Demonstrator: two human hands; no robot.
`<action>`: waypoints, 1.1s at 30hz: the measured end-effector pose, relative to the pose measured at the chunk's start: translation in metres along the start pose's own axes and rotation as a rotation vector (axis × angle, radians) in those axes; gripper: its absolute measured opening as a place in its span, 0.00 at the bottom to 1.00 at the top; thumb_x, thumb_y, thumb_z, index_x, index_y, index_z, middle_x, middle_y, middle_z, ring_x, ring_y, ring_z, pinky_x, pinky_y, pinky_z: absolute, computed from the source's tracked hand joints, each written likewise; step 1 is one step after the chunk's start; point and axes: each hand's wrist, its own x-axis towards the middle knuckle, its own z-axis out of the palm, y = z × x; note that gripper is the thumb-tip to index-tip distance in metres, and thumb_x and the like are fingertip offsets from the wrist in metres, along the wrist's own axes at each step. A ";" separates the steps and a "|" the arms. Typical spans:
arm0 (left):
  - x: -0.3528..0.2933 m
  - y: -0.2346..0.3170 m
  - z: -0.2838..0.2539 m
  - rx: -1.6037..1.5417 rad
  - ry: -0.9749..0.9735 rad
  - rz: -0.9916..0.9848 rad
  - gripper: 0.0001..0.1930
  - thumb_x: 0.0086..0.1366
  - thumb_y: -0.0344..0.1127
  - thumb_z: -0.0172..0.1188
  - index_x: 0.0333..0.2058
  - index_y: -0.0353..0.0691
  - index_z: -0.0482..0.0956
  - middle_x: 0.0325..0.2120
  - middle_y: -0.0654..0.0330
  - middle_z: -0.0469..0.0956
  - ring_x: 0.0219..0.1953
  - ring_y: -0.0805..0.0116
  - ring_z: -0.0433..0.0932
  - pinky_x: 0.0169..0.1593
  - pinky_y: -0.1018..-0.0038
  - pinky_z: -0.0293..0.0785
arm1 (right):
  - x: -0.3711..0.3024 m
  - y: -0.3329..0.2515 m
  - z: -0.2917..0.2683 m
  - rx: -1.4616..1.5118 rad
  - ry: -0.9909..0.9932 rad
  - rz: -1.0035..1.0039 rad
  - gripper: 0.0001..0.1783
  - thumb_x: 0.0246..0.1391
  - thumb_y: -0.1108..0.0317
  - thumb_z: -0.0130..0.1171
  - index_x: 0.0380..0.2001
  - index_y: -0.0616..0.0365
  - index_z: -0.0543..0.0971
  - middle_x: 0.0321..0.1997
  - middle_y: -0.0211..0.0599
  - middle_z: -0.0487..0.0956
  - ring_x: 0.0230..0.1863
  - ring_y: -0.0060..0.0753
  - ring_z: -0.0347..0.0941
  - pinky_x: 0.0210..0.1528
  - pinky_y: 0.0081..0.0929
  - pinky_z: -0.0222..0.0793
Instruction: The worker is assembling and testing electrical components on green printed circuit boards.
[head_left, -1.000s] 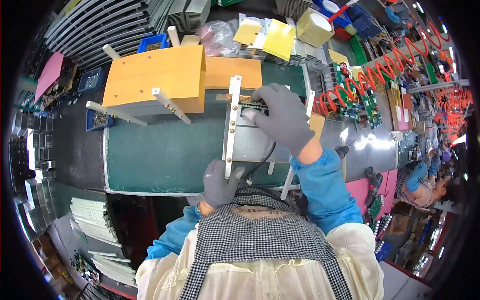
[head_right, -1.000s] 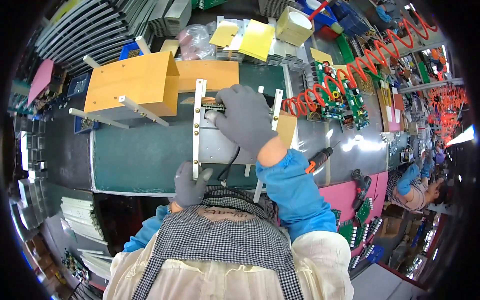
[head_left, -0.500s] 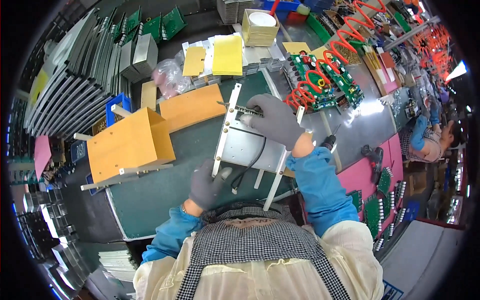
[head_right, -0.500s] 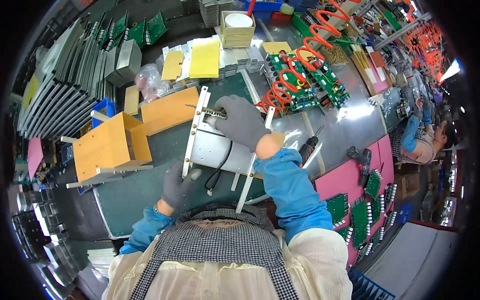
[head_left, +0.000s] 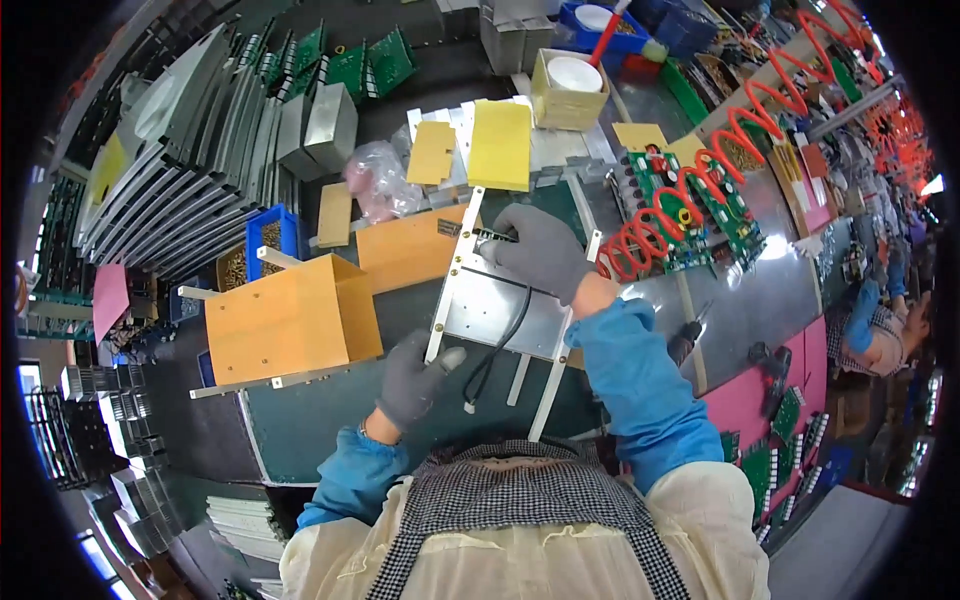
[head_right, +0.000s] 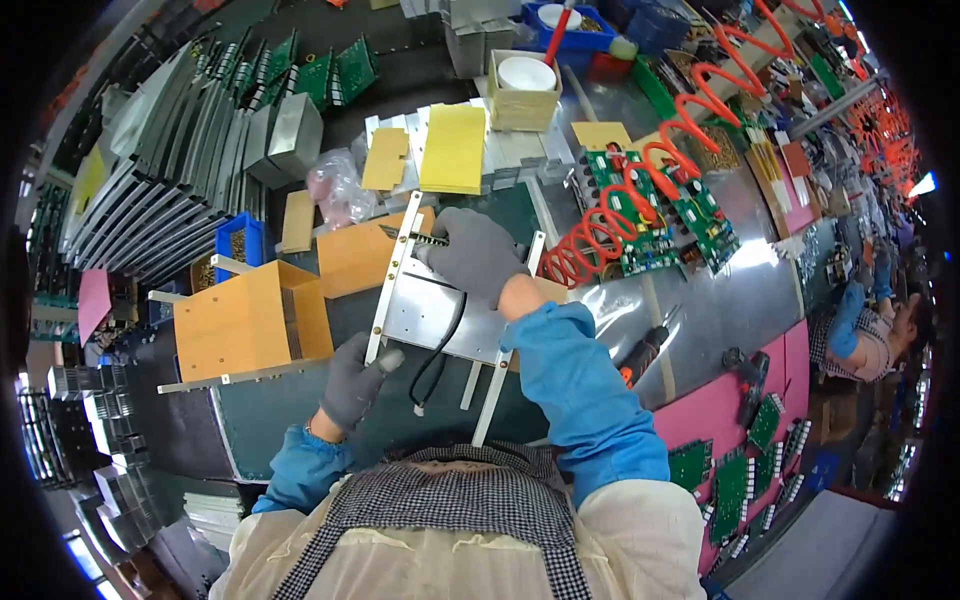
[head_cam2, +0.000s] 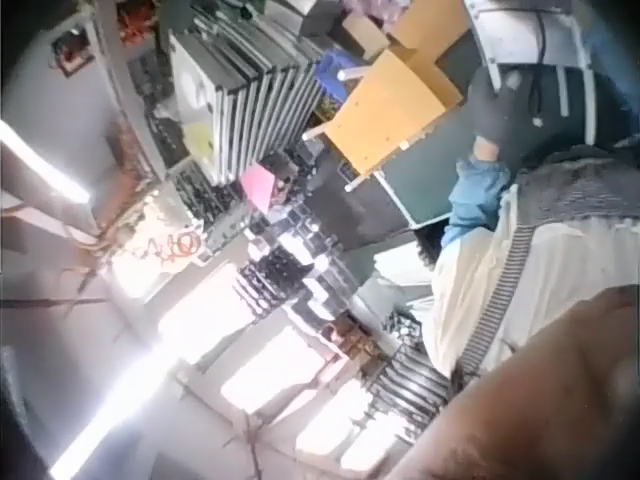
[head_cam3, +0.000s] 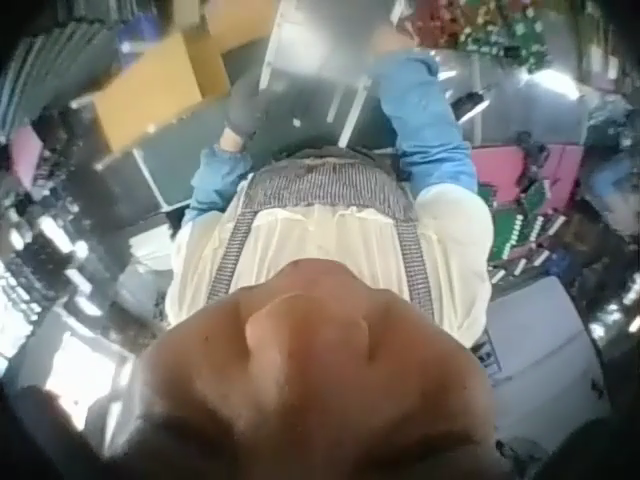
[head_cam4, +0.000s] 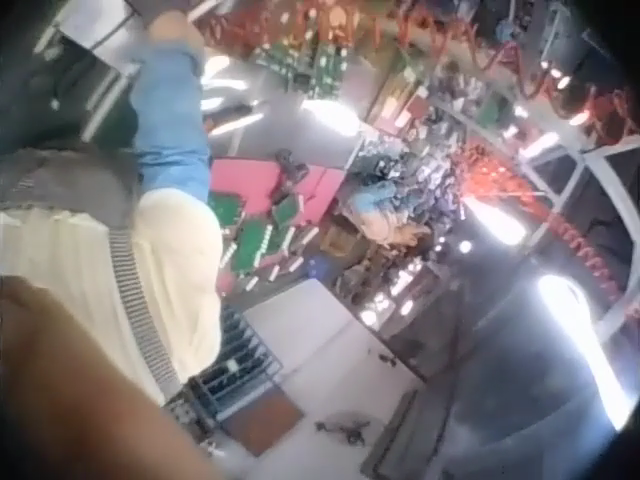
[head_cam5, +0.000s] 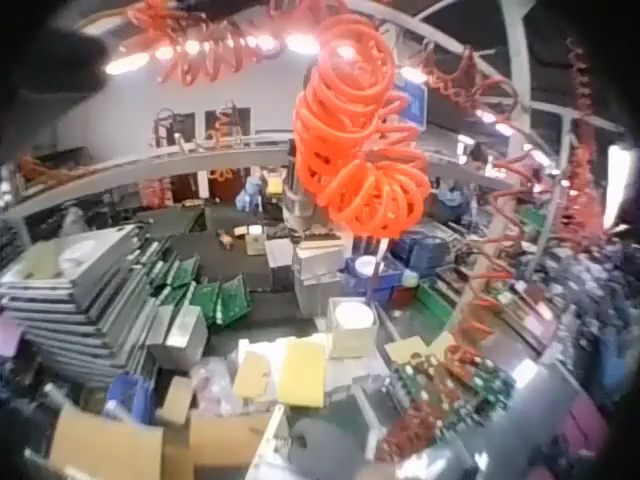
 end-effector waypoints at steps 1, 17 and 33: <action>0.005 -0.002 -0.003 -0.001 0.010 0.018 0.19 0.60 0.44 0.68 0.39 0.32 0.78 0.26 0.53 0.77 0.30 0.65 0.75 0.36 0.67 0.71 | 0.005 -0.003 0.002 -0.004 0.009 -0.020 0.21 0.46 0.54 0.66 0.37 0.60 0.80 0.38 0.47 0.80 0.41 0.49 0.77 0.45 0.37 0.71; 0.020 0.036 0.002 -0.559 0.009 -0.312 0.23 0.65 0.48 0.63 0.50 0.36 0.72 0.24 0.71 0.66 0.21 0.83 0.61 0.23 0.83 0.58 | 0.071 -0.020 0.004 -0.137 -0.214 -0.004 0.24 0.45 0.56 0.62 0.45 0.57 0.82 0.45 0.47 0.82 0.48 0.46 0.78 0.54 0.35 0.71; 0.063 0.090 -0.009 -1.021 -0.091 -0.353 0.16 0.69 0.51 0.57 0.34 0.46 0.69 0.20 0.75 0.58 0.19 0.85 0.57 0.20 0.86 0.55 | 0.133 -0.005 -0.018 0.208 -0.269 -0.018 0.18 0.42 0.58 0.68 0.34 0.60 0.86 0.35 0.43 0.84 0.37 0.37 0.80 0.44 0.30 0.74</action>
